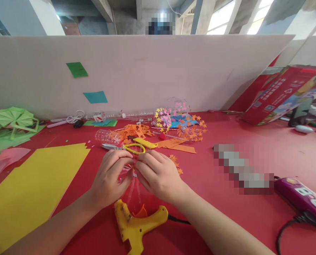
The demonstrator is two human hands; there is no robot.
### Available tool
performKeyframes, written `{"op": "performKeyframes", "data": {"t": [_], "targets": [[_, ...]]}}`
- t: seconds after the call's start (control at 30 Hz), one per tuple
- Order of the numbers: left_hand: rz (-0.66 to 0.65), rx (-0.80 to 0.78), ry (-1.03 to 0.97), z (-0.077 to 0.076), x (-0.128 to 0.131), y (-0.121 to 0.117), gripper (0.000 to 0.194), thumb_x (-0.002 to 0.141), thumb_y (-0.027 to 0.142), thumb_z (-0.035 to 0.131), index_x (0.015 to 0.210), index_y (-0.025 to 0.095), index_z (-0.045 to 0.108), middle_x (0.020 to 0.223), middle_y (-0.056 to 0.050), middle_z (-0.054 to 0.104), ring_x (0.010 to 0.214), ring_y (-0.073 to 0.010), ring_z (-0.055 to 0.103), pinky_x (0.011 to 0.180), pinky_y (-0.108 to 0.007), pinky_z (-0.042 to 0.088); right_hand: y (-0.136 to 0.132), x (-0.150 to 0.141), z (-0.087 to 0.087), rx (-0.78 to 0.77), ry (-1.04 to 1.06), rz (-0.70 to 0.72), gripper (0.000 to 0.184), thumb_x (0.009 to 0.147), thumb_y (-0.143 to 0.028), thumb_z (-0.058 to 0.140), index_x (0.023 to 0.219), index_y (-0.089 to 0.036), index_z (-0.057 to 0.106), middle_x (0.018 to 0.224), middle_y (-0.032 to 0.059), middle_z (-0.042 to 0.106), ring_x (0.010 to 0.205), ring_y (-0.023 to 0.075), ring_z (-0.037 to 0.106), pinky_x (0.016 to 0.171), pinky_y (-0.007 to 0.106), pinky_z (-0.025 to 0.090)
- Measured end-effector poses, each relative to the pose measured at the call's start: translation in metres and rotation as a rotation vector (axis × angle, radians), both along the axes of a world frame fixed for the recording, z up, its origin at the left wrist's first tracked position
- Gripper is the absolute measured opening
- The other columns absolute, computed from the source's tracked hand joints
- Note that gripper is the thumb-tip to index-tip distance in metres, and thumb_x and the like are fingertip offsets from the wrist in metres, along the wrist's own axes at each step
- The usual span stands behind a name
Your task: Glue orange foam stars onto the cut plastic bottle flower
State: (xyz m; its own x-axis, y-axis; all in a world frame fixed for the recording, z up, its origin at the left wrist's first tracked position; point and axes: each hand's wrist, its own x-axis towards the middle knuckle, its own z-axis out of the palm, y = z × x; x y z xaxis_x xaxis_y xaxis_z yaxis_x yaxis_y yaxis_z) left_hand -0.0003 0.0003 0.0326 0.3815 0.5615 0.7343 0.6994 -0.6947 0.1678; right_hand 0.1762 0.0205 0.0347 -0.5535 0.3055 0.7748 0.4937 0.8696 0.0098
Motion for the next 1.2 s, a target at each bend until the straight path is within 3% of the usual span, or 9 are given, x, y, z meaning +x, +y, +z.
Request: {"op": "performKeyframes", "data": {"t": [0.3, 0.67, 1.2], "targets": [[-0.073, -0.148, -0.123, 0.008, 0.002, -0.004, 0.020, 0.076, 0.007, 0.051, 0.092, 0.018, 0.051, 0.098, -0.008, 0.054, 0.096, -0.0212, 0.052, 0.084, -0.038, 0.046, -0.001, -0.005, 0.003, -0.044, 0.079, -0.011, 0.009, 0.085, -0.010, 0.052, 0.086, -0.018, 0.056, 0.082, 0.0066, 0.062, 0.075, 0.0174, 0.054, 0.067, 0.030, 0.048], [-0.031, -0.436, -0.291, 0.013, 0.005, 0.000, 0.007, 0.083, 0.017, 0.052, 0.078, 0.020, 0.057, 0.097, -0.007, 0.055, 0.095, -0.0198, 0.055, 0.081, -0.037, 0.049, 0.000, -0.005, 0.003, -0.121, 0.142, -0.014, 0.013, 0.084, -0.009, 0.049, 0.090, -0.019, 0.055, 0.084, 0.0066, 0.062, 0.077, 0.0179, 0.055, 0.068, 0.031, 0.048], [0.020, -0.488, -0.220, 0.019, 0.007, -0.003, 0.011, 0.086, 0.019, 0.051, 0.076, 0.019, 0.056, 0.100, -0.007, 0.055, 0.100, -0.0208, 0.054, 0.083, -0.037, 0.048, 0.001, -0.004, 0.004, -0.127, 0.129, 0.000, 0.013, 0.085, -0.008, 0.048, 0.091, -0.017, 0.055, 0.085, 0.0081, 0.062, 0.077, 0.0186, 0.052, 0.068, 0.031, 0.046]]}}
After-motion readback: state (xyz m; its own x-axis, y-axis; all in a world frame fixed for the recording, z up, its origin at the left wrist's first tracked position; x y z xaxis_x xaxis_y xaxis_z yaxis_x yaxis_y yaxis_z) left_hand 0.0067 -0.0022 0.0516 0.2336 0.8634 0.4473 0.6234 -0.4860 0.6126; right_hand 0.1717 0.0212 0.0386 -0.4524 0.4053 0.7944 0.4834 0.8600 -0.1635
